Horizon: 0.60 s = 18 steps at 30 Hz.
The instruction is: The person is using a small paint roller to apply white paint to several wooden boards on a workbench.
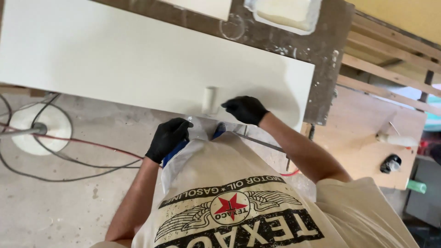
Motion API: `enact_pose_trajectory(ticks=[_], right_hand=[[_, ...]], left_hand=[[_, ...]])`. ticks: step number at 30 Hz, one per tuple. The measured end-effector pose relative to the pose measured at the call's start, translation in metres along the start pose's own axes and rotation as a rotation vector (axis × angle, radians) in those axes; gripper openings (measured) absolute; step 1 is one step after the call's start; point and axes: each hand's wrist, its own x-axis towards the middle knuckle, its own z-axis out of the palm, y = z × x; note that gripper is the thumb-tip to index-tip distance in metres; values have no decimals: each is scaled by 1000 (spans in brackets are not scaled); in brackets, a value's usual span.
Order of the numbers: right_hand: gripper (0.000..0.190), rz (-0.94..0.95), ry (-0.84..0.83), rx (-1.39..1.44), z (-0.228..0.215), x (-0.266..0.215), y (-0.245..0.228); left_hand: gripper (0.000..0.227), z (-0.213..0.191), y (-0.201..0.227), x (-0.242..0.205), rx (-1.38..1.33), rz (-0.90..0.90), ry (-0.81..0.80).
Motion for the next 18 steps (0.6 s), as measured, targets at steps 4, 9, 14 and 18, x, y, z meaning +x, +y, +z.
enact_pose_trajectory(ticks=[4, 9, 14, 18], right_hand=[[32, -56, 213, -205, -57, -90, 110], [31, -104, 440, -491, -79, -128, 345], [38, 511, 5, -85, -173, -112, 317], [45, 505, -17, -85, -197, -99, 287]], left_hand=[[22, 25, 26, 19, 4, -5, -64], [22, 62, 23, 36, 7, 4, -97], [20, 76, 22, 38, -188, 130, -164], [15, 82, 19, 34, -53, 68, -123]])
